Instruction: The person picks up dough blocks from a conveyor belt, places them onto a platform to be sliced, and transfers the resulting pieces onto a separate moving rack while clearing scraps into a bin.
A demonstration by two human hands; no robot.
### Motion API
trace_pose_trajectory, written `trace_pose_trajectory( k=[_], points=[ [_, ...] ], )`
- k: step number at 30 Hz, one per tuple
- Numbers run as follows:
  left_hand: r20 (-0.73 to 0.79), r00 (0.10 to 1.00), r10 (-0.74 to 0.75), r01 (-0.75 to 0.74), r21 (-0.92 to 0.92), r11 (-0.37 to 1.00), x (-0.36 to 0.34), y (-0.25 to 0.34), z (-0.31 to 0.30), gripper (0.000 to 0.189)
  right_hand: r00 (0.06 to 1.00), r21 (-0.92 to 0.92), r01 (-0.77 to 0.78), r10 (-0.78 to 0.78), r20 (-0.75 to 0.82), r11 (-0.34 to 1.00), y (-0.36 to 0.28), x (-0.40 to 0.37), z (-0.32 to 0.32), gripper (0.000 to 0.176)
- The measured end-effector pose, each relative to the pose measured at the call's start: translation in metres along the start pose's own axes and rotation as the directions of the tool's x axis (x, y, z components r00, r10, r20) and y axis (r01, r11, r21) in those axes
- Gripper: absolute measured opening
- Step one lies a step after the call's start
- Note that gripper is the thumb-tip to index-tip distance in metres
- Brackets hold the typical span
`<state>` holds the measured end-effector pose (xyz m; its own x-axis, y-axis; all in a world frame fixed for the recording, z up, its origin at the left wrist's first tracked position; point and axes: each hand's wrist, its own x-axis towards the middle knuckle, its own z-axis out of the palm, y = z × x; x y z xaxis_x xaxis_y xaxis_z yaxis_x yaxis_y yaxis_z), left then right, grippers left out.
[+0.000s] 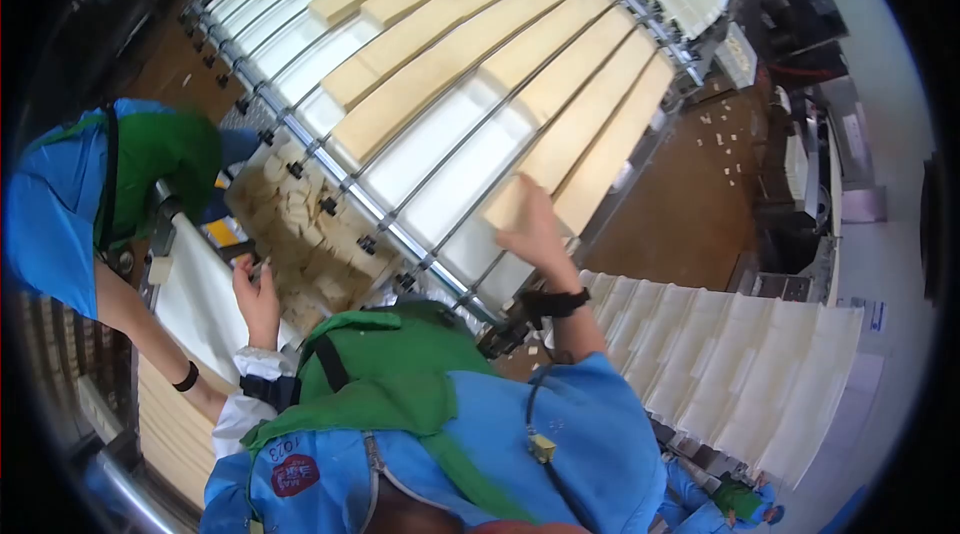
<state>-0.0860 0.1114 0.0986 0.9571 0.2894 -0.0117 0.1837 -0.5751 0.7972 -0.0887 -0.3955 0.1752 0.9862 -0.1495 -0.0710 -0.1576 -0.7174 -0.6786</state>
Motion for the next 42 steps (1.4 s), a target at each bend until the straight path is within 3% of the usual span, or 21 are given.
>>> trace_pose_trajectory(
  k=[3, 5, 6, 9, 10, 13, 14, 17, 18, 21, 22, 23, 25, 26, 27, 30, 32, 33, 35, 39, 42],
  points=[
    [0.020, 0.997, 0.070, -0.070, -0.025, 0.997, -0.008, 0.010, 0.009, 0.039, 0.995, -0.355, -0.039, 0.005, -0.097, 0.934, -0.011, -0.002, 0.023, 0.102],
    [0.032, 0.999, 0.041, -0.038, -0.093, 0.995, -0.011, 0.020, 0.009, 0.036, 0.985, -0.473, -0.067, -0.017, -0.170, 0.878, -0.037, -0.012, 0.031, 0.106],
    [0.028, 0.999, 0.044, -0.044, -0.020, 0.999, -0.016, 0.043, 0.003, 0.033, 0.980, -0.524, -0.084, -0.025, -0.198, 0.848, -0.044, -0.014, 0.032, 0.108],
    [0.271, 0.953, 0.135, -0.054, -0.286, 0.957, -0.020, 0.030, -0.002, 0.030, 0.974, -0.565, -0.087, -0.050, -0.223, 0.821, 0.001, -0.001, 0.054, 0.116],
    [0.383, 0.915, 0.127, 0.021, -0.360, 0.933, -0.025, 0.039, -0.010, 0.027, 0.979, -0.566, -0.104, -0.016, -0.203, 0.818, 0.007, 0.003, 0.049, 0.118],
    [0.440, 0.894, 0.090, 0.044, -0.285, 0.958, -0.047, 0.047, -0.030, 0.026, 0.975, -0.552, -0.121, -0.007, -0.224, 0.825, -0.002, 0.006, 0.048, 0.116],
    [0.415, 0.908, 0.049, 0.121, -0.374, 0.920, -0.056, 0.044, -0.036, 0.027, 0.979, -0.605, -0.159, 0.047, -0.197, 0.780, -0.014, 0.005, 0.046, 0.108],
    [0.381, 0.923, -0.049, 0.201, -0.372, 0.906, -0.078, 0.010, -0.070, 0.026, 0.970, -0.667, -0.028, -0.140, -0.197, 0.744, -0.085, 0.009, 0.060, 0.096],
    [0.360, 0.928, -0.101, 0.246, -0.384, 0.890, -0.087, -0.018, -0.080, 0.028, 0.961, -0.593, 0.109, -0.238, -0.143, 0.797, -0.117, 0.008, 0.069, 0.087],
    [0.201, 0.953, -0.227, 0.294, -0.435, 0.851, -0.105, -0.099, -0.105, 0.030, 0.784, -0.295, 0.589, -0.621, -0.020, 0.753, -0.201, 0.015, 0.148, 0.058],
    [0.131, 0.942, -0.309, 0.334, -0.458, 0.824, -0.119, -0.113, -0.122, 0.032, 0.713, -0.274, 0.668, -0.700, -0.028, 0.692, -0.240, 0.008, 0.188, 0.047],
    [0.059, 0.920, -0.388, 0.366, -0.485, 0.794, -0.132, -0.124, -0.139, 0.035, 0.624, -0.071, 0.781, -0.774, 0.106, 0.620, -0.278, -0.004, 0.220, 0.047],
    [-0.142, 0.838, -0.527, 0.400, -0.496, 0.770, -0.158, -0.163, -0.164, 0.046, 0.378, 0.333, 0.820, -0.877, 0.297, 0.466, -0.344, -0.036, 0.273, 0.046],
    [-0.259, 0.776, -0.575, 0.417, -0.473, 0.776, -0.169, -0.181, -0.177, 0.051, 0.289, 0.382, 0.827, -0.894, 0.342, 0.413, -0.379, -0.057, 0.306, 0.045],
    [-0.344, 0.751, -0.564, 0.388, -0.460, 0.798, -0.065, -0.209, -0.098, 0.057, 0.242, 0.427, 0.815, -0.900, 0.363, 0.392, -0.357, 0.045, 0.364, 0.045],
    [-0.429, 0.617, -0.660, 0.515, -0.414, 0.750, -0.074, -0.246, -0.112, 0.077, 0.111, 0.503, 0.786, -0.883, 0.456, 0.359, -0.406, 0.040, 0.495, 0.054],
    [-0.335, 0.568, -0.752, 0.583, -0.481, 0.655, -0.097, -0.248, -0.147, 0.089, 0.106, 0.471, 0.806, -0.870, 0.481, 0.359, -0.448, 0.016, 0.587, 0.056],
    [-0.303, 0.566, -0.767, 0.557, -0.544, 0.627, -0.105, -0.253, -0.148, 0.089, 0.087, 0.408, 0.868, -0.895, 0.437, 0.284, -0.460, 0.009, 0.628, 0.058],
    [-0.238, 0.591, -0.771, 0.477, -0.668, 0.572, -0.081, -0.278, -0.139, 0.091, 0.154, 0.312, 0.883, -0.845, 0.512, 0.350, -0.489, 0.026, 0.691, 0.066],
    [-0.040, 0.631, -0.775, 0.491, -0.753, 0.439, -0.087, -0.314, -0.153, 0.086, 0.251, 0.098, 0.925, -0.783, 0.570, 0.368, -0.508, 0.006, 0.755, 0.074],
    [0.081, 0.642, -0.762, 0.430, -0.861, 0.271, -0.069, -0.297, -0.167, 0.085, 0.317, -0.028, 0.934, -0.788, 0.528, 0.357, -0.502, 0.015, 0.769, 0.072]
  ],
)
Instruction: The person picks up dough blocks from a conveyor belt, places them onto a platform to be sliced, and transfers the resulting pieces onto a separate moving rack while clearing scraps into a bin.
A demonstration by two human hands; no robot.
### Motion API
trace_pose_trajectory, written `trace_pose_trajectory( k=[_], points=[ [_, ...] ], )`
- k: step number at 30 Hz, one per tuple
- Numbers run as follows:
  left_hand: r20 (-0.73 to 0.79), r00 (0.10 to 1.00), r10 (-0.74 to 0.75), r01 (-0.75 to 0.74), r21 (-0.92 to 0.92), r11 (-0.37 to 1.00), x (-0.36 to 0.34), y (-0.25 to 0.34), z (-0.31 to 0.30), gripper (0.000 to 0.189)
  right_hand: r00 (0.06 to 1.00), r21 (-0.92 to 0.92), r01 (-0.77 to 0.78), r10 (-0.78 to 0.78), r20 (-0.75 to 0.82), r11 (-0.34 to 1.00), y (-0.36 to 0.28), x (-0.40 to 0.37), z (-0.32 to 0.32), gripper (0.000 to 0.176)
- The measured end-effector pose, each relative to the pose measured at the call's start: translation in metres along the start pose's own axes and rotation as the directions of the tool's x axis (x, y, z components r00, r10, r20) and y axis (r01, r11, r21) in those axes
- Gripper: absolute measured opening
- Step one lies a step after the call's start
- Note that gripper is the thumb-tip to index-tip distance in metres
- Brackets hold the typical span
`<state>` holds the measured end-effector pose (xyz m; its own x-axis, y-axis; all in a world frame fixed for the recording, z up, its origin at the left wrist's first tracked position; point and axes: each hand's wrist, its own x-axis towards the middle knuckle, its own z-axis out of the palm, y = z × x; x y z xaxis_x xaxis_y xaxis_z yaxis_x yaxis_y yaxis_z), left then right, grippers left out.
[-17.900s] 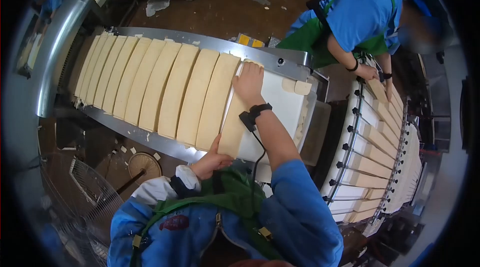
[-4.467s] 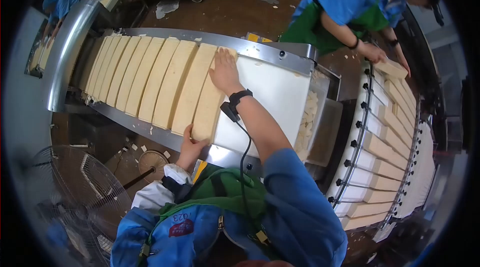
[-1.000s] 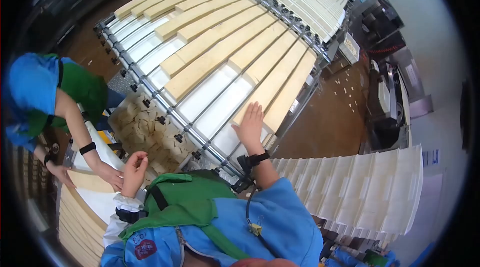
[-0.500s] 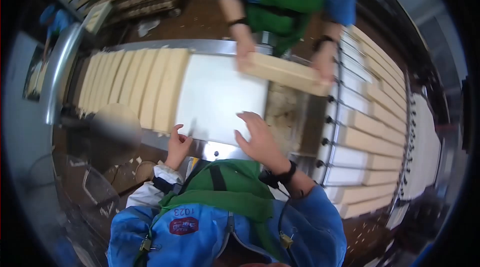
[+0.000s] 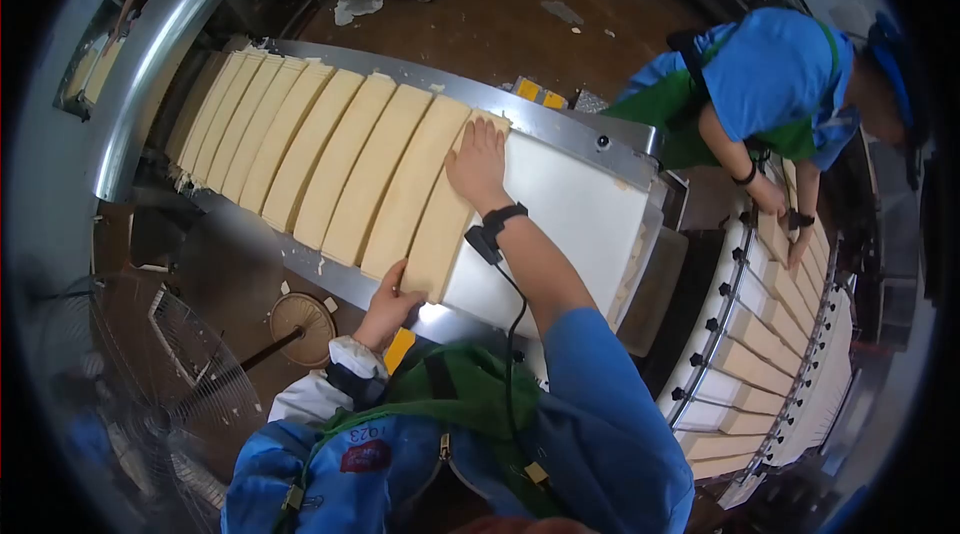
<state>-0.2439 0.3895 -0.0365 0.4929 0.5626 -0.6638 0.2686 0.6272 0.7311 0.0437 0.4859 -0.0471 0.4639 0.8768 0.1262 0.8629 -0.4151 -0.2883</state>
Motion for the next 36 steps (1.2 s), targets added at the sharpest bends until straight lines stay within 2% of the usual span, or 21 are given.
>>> trace_pose_trajectory(
  k=[1, 3, 5, 8, 11, 12, 14, 15, 17, 18, 20, 21, 22, 23, 24, 25, 26, 29, 31, 34, 36],
  points=[
    [0.025, 0.999, -0.031, 0.032, -0.049, 0.998, -0.003, 0.009, 0.003, 0.086, 0.999, -0.013, -0.026, 0.026, 0.041, 1.000, -0.004, 0.005, -0.010, 0.070],
    [0.067, 0.995, -0.078, 0.078, 0.001, 0.997, 0.004, 0.005, 0.001, 0.085, 0.992, -0.036, -0.070, 0.074, 0.103, 0.997, -0.012, 0.022, -0.033, 0.066],
    [0.048, 0.987, -0.154, 0.157, -0.054, 0.986, -0.003, 0.023, 0.012, 0.086, 0.989, -0.103, -0.113, 0.122, 0.085, 0.988, -0.014, 0.039, -0.037, 0.063],
    [0.001, 0.987, -0.158, 0.158, 0.046, 0.986, -0.009, 0.038, 0.027, 0.088, 0.969, -0.161, -0.183, 0.205, 0.135, 0.970, -0.017, 0.043, -0.042, 0.066],
    [0.001, 0.999, 0.040, -0.040, 0.211, 0.977, 0.008, 0.006, 0.036, 0.088, 0.942, -0.173, -0.237, 0.270, 0.199, 0.956, 0.002, 0.024, -0.071, 0.067],
    [0.044, 0.994, 0.099, -0.108, 0.339, 0.935, 0.009, 0.007, 0.040, 0.091, 0.929, -0.234, -0.258, 0.307, 0.205, 0.937, 0.020, 0.015, -0.079, 0.069],
    [0.159, 0.969, 0.191, -0.248, 0.570, 0.783, 0.007, 0.011, 0.048, 0.095, 0.901, -0.308, -0.360, 0.414, 0.131, 0.881, 0.060, -0.017, -0.104, 0.072],
    [0.223, 0.954, 0.200, -0.296, 0.610, 0.735, 0.005, 0.021, 0.051, 0.094, 0.912, -0.328, -0.400, 0.408, -0.046, 0.856, 0.092, -0.043, -0.097, 0.078],
    [0.359, 0.914, 0.190, -0.394, 0.665, 0.634, -0.005, 0.044, 0.063, 0.091, 0.750, -0.306, -0.551, 0.622, 0.226, 0.776, 0.118, -0.077, -0.155, 0.097],
    [0.386, 0.876, 0.288, -0.482, 0.706, 0.519, -0.002, 0.041, 0.065, 0.093, 0.757, -0.206, -0.565, 0.601, 0.258, 0.799, 0.136, -0.101, -0.163, 0.100],
    [0.401, 0.875, 0.271, -0.480, 0.797, 0.368, 0.010, 0.038, 0.068, 0.094, 0.763, 0.000, -0.602, 0.575, 0.296, 0.799, 0.171, -0.165, -0.175, 0.110],
    [0.422, 0.868, 0.261, -0.486, 0.828, 0.280, 0.014, 0.037, 0.071, 0.095, 0.846, 0.042, -0.471, 0.437, 0.306, 0.881, 0.178, -0.190, -0.179, 0.115],
    [0.425, 0.853, 0.302, -0.505, 0.818, 0.276, 0.016, 0.040, 0.075, 0.090, 0.903, 0.083, -0.340, 0.301, 0.305, 0.937, 0.178, -0.209, -0.179, 0.122],
    [0.431, 0.835, 0.341, -0.527, 0.804, 0.275, 0.016, 0.043, 0.081, 0.085, 0.942, -0.007, -0.217, 0.211, 0.260, 0.976, 0.169, -0.225, -0.181, 0.107],
    [0.382, 0.871, 0.307, -0.462, 0.850, 0.252, 0.023, 0.039, 0.087, 0.082, 0.936, -0.084, -0.269, 0.281, 0.210, 0.959, 0.154, -0.238, -0.188, 0.080],
    [0.328, 0.902, 0.280, -0.393, 0.893, 0.220, 0.030, 0.036, 0.093, 0.080, 0.941, -0.058, -0.320, 0.324, 0.094, 0.946, 0.159, -0.254, -0.163, 0.064],
    [0.386, 0.880, 0.276, -0.448, 0.868, 0.213, 0.033, 0.036, 0.099, 0.078, 0.933, -0.033, -0.361, 0.360, -0.026, 0.932, 0.169, -0.272, -0.143, 0.050],
    [0.543, 0.793, 0.277, -0.599, 0.777, 0.192, 0.022, 0.042, 0.143, 0.075, 0.839, 0.026, -0.534, 0.534, -0.104, 0.845, 0.177, -0.326, -0.183, 0.050],
    [0.639, 0.713, 0.289, -0.697, 0.693, 0.184, 0.000, 0.041, 0.191, 0.073, 0.774, 0.047, -0.599, 0.593, -0.223, 0.799, 0.190, -0.381, -0.230, 0.051],
    [0.793, 0.585, 0.169, -0.792, 0.514, 0.329, -0.059, 0.038, 0.291, 0.076, 0.688, -0.025, -0.688, 0.640, -0.344, 0.726, 0.233, -0.473, -0.314, 0.055],
    [0.867, 0.485, 0.113, -0.815, 0.402, 0.418, -0.098, 0.015, 0.346, 0.078, 0.632, 0.029, -0.760, 0.748, -0.203, 0.649, 0.278, -0.536, -0.365, 0.059]
  ],
)
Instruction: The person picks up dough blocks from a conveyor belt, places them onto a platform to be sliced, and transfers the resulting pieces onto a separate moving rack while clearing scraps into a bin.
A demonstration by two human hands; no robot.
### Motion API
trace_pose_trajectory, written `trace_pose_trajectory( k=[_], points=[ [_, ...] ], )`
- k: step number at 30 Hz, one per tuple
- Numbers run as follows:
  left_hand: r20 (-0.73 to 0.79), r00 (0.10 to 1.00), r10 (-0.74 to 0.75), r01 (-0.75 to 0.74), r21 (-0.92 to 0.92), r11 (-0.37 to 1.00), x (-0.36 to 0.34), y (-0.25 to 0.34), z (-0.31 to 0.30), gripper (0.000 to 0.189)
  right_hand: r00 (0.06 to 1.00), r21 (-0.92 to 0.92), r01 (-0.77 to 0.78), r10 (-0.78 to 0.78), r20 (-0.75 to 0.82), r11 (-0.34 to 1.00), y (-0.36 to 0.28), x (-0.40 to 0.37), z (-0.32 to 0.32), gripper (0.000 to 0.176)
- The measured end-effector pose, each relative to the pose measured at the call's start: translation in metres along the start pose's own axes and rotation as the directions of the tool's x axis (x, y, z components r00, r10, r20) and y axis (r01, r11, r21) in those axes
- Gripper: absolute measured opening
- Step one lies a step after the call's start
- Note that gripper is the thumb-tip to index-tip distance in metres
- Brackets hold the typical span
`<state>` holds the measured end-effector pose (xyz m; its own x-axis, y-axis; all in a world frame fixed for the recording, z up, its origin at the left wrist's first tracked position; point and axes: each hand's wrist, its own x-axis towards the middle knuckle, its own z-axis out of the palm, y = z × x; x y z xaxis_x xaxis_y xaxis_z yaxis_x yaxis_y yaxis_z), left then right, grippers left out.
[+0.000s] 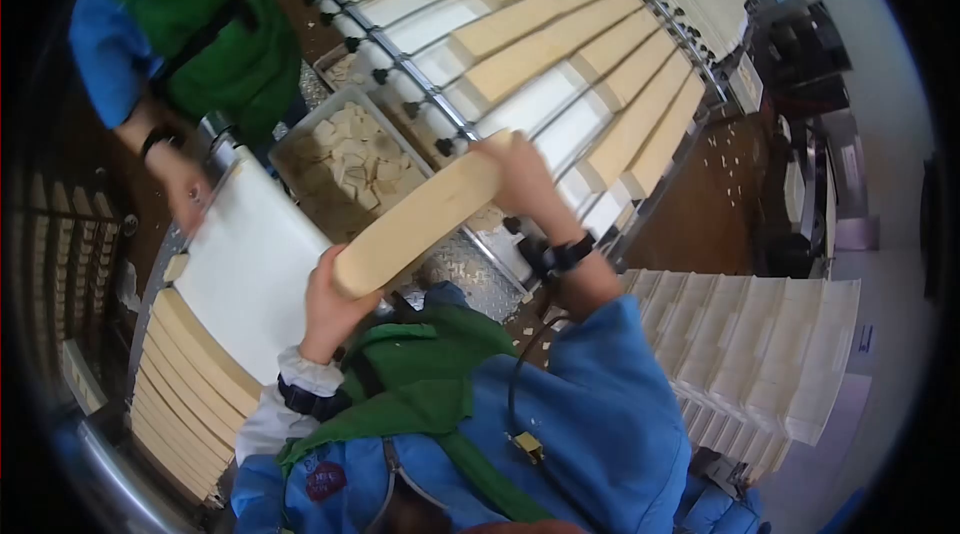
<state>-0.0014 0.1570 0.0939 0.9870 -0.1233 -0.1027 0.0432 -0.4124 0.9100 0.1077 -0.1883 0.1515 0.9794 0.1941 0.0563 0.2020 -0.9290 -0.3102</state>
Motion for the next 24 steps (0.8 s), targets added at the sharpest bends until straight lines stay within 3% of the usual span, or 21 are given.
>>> trace_pose_trajectory(
  k=[2, 3, 5, 8, 11, 12, 13, 15, 16, 19, 21, 24],
  points=[
    [0.082, 0.993, 0.086, -0.076, -0.125, 0.989, 0.023, 0.038, 0.051, 0.078, 0.998, 0.083, 0.005, -0.010, 0.057, 0.997, 0.078, 0.007, -0.035, 0.059],
    [0.120, 0.991, 0.061, -0.045, -0.131, 0.990, 0.031, 0.058, 0.074, 0.078, 0.997, 0.125, 0.052, -0.060, 0.058, 0.991, 0.122, 0.011, -0.038, 0.063],
    [0.191, 0.982, 0.003, 0.024, -0.137, 0.990, 0.054, 0.091, 0.113, 0.077, 0.976, 0.107, 0.004, -0.027, 0.216, 0.994, 0.187, 0.029, -0.046, 0.080],
    [0.234, 0.972, -0.018, 0.036, -0.072, 0.997, 0.072, 0.109, 0.157, 0.076, 0.853, 0.483, -0.231, -0.064, 0.518, 0.844, 0.264, 0.049, -0.048, 0.092],
    [0.238, 0.971, -0.031, 0.042, -0.043, 0.998, 0.090, 0.140, 0.182, 0.075, 0.823, 0.432, -0.529, 0.319, 0.470, 0.731, 0.261, 0.054, -0.066, 0.099],
    [0.234, 0.972, -0.034, 0.047, -0.049, 0.998, 0.098, 0.150, 0.190, 0.074, 0.935, 0.301, -0.338, 0.282, 0.215, 0.892, 0.276, 0.054, -0.039, 0.093],
    [0.254, 0.966, -0.049, 0.093, -0.161, 0.983, 0.107, 0.151, 0.204, 0.073, 0.974, 0.123, -0.227, 0.223, 0.045, 0.966, 0.268, 0.051, -0.035, 0.087],
    [0.290, 0.954, -0.069, 0.181, -0.379, 0.907, 0.133, 0.137, 0.239, 0.072, 0.970, -0.291, -0.064, -0.009, -0.244, 0.954, 0.240, 0.037, -0.027, 0.075],
    [0.262, 0.965, -0.017, 0.112, -0.355, 0.928, 0.144, 0.125, 0.258, 0.068, 0.978, -0.165, 0.023, -0.056, -0.201, 0.986, 0.227, 0.031, -0.025, 0.068],
    [0.143, 0.989, -0.045, 0.042, 0.025, 0.999, 0.163, 0.139, 0.281, 0.058, 0.979, 0.205, 0.195, -0.179, -0.093, 0.959, 0.199, 0.008, -0.011, 0.054],
    [0.112, 0.989, -0.095, 0.104, -0.078, 0.992, 0.163, 0.129, 0.287, 0.054, 0.972, 0.375, 0.228, -0.233, -0.031, 0.899, 0.187, 0.000, 0.000, 0.050],
    [0.059, 0.996, -0.070, 0.084, -0.286, 0.954, 0.159, 0.103, 0.294, 0.051, 0.955, 0.293, 0.297, -0.281, -0.096, 0.909, 0.181, -0.007, 0.007, 0.046]
  ],
)
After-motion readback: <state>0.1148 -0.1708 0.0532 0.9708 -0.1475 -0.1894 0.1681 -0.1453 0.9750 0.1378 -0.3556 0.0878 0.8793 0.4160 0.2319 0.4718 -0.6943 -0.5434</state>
